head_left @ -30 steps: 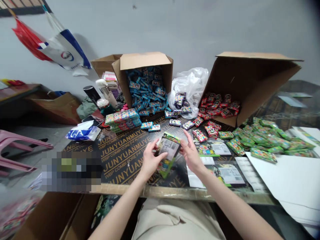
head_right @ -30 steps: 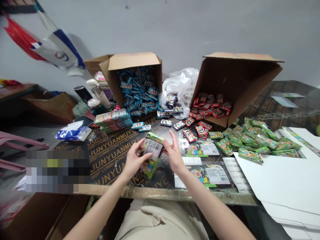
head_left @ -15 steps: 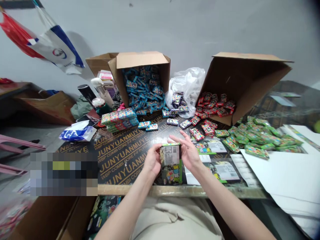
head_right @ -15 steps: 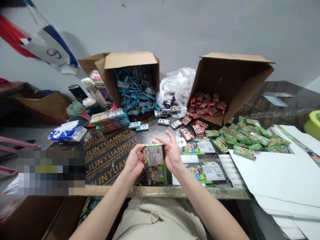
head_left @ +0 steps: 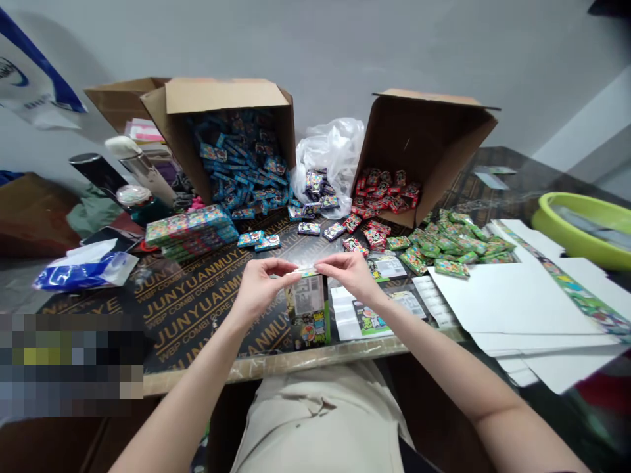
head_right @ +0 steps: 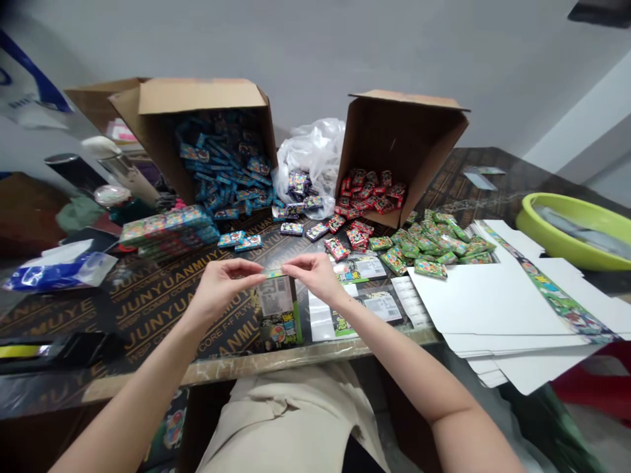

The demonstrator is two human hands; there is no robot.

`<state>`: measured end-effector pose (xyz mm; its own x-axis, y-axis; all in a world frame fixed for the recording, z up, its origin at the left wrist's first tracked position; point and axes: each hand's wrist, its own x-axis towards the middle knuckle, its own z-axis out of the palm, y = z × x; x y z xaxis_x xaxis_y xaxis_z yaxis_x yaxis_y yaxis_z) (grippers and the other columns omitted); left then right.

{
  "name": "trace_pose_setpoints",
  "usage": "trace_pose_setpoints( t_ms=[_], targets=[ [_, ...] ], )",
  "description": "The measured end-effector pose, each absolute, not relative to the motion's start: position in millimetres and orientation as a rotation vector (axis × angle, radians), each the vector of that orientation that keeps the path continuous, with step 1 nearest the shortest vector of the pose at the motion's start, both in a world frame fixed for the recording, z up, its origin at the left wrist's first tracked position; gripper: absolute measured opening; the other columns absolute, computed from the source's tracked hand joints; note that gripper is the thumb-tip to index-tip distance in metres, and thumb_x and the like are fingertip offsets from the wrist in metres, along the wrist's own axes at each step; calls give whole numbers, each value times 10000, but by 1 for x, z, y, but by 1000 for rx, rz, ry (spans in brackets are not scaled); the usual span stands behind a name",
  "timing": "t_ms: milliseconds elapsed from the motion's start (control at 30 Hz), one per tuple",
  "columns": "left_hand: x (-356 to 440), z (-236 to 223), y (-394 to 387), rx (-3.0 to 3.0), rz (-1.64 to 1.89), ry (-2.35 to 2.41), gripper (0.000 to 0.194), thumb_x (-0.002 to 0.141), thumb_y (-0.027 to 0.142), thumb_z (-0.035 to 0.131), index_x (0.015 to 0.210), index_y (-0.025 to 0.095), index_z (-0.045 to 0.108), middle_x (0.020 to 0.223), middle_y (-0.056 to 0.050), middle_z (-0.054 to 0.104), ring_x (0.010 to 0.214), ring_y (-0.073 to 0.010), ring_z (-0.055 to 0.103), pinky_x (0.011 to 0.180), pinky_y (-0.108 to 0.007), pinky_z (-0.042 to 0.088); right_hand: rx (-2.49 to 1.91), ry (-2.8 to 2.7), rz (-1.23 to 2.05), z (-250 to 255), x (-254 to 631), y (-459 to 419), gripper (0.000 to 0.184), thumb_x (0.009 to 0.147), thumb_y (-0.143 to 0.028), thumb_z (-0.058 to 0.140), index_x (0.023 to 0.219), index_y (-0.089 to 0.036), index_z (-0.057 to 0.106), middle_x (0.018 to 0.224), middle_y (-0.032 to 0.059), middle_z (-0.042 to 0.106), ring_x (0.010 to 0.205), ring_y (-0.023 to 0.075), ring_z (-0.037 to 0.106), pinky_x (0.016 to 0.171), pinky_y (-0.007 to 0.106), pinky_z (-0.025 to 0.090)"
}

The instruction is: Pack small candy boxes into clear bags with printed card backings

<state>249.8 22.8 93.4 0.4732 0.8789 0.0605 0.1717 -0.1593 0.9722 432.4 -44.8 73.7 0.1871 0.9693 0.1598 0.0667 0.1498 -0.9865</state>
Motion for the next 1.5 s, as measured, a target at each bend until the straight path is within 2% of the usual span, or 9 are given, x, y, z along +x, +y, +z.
trace_pose_setpoints(
  t_ms=[200,367,467,633,967,1100,1233,1400,1500],
  targets=[
    [254,100,21,1893,772,896,159,623,299,699,616,143,673,603,-38,651,577,-150,580,562,-243,445,-1244,-1406,844,82,438,-43,164,722,-332,639,726,-174,681,662,8,648,615,143,582,605,272,459],
    [249,101,7,2266,879,730,174,748,300,594,659,164,655,710,-51,636,655,-143,577,626,-249,445,-1419,-1752,620,65,470,-44,298,878,-370,433,881,-213,687,933,41,643,879,166,580,780,303,433],
    [247,99,6,2353,878,718,151,777,264,568,689,168,644,703,-39,607,649,-135,551,626,-248,427,-1841,-1751,280,24,492,-45,178,803,-321,568,838,-188,681,858,74,609,848,199,551,747,326,410],
    [248,98,9,2504,724,729,188,827,235,501,897,210,673,708,-15,513,661,-130,497,606,-239,380,-1992,-1762,237,-30,505,-52,87,676,-259,689,664,-179,659,721,39,554,769,203,521,700,316,377],
    [244,93,8,2625,666,704,284,853,197,444,998,293,669,738,-20,491,706,-136,478,618,-243,376,-1868,-1764,366,-38,491,-63,98,730,-90,482,700,-176,516,678,18,520,670,165,473,632,268,337],
    [244,97,5,2708,630,716,342,833,122,423,998,297,666,752,-23,508,712,-137,480,627,-246,389,-1812,-1685,470,-29,496,-63,88,746,-123,441,698,-189,475,602,-9,493,579,149,452,580,261,323],
    [246,99,-2,2731,710,714,259,842,191,454,953,263,678,804,-41,546,760,-155,491,642,-260,399,-1727,-1596,583,1,503,-54,111,770,-257,474,685,-190,449,612,-10,524,576,139,482,569,251,355],
    [253,88,-5,2285,944,727,76,747,211,618,722,175,680,733,-27,565,694,-132,534,637,-248,425,-1398,-1384,916,77,483,-47,186,789,-369,509,784,-186,476,913,42,600,772,139,536,664,247,385],
    [256,79,-4,1968,1050,757,127,641,212,715,592,149,617,691,-16,570,660,-129,560,617,-240,440,-1222,-1364,1207,115,457,-45,195,716,-335,616,709,-168,514,960,43,605,897,154,525,768,258,361]
  ],
)
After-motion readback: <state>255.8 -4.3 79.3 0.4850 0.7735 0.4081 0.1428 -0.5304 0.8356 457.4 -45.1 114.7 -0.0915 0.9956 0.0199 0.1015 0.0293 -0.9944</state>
